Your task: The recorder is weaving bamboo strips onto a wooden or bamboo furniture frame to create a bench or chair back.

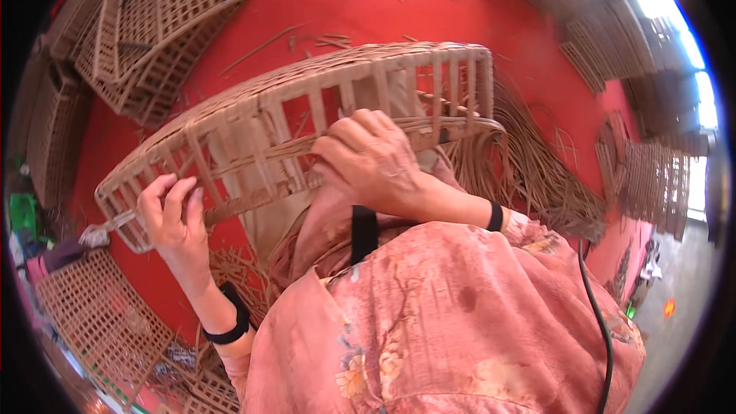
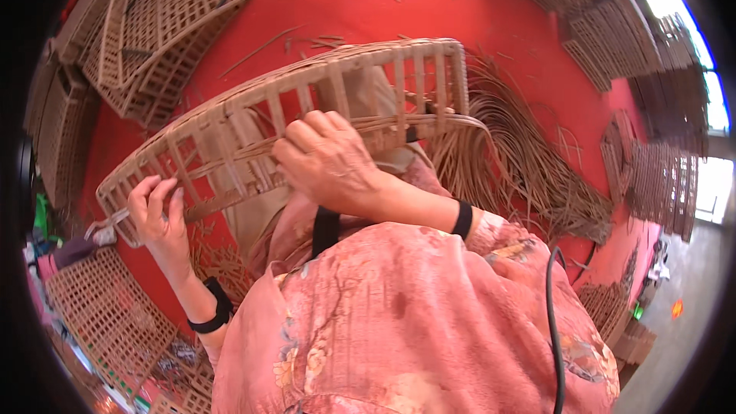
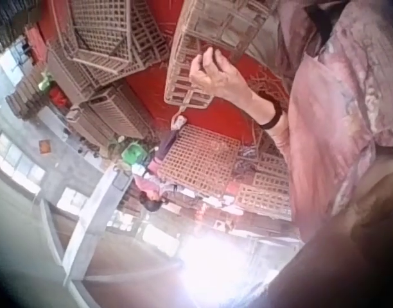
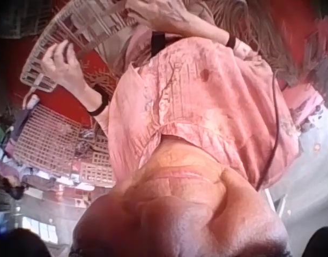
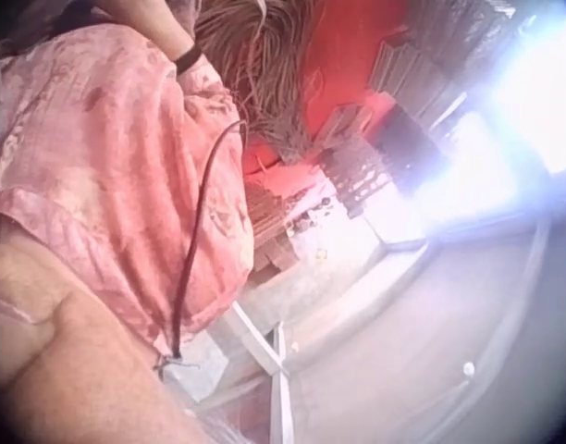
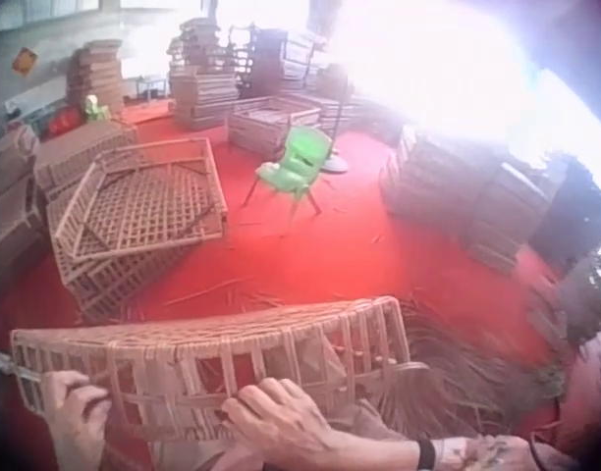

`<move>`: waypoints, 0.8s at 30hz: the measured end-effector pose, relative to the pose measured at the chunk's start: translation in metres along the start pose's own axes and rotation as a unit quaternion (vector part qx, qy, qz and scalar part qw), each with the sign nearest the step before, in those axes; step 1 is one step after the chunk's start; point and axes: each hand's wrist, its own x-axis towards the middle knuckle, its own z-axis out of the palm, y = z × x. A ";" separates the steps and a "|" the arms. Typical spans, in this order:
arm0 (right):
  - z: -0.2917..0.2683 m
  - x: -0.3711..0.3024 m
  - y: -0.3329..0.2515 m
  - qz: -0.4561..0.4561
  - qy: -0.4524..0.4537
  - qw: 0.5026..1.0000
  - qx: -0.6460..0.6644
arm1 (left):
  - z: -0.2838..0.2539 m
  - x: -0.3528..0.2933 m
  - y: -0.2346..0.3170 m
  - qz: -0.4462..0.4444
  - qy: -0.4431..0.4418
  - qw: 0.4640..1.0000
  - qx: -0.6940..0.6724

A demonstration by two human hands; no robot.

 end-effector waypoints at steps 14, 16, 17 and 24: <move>-0.122 -0.091 0.087 0.293 0.090 0.948 -0.080 | 0.003 0.005 0.003 -0.057 -0.050 0.997 -0.029; -0.148 -0.111 0.102 0.308 0.007 0.948 -0.079 | 0.005 0.006 0.003 -0.061 -0.041 0.997 -0.015; -0.153 -0.117 0.106 0.310 0.008 0.948 -0.079 | 0.006 0.007 0.002 -0.059 -0.042 0.997 -0.015; -0.158 -0.123 0.125 0.376 -0.059 0.923 0.053 | 0.012 0.002 -0.003 -0.088 -0.032 0.994 -0.062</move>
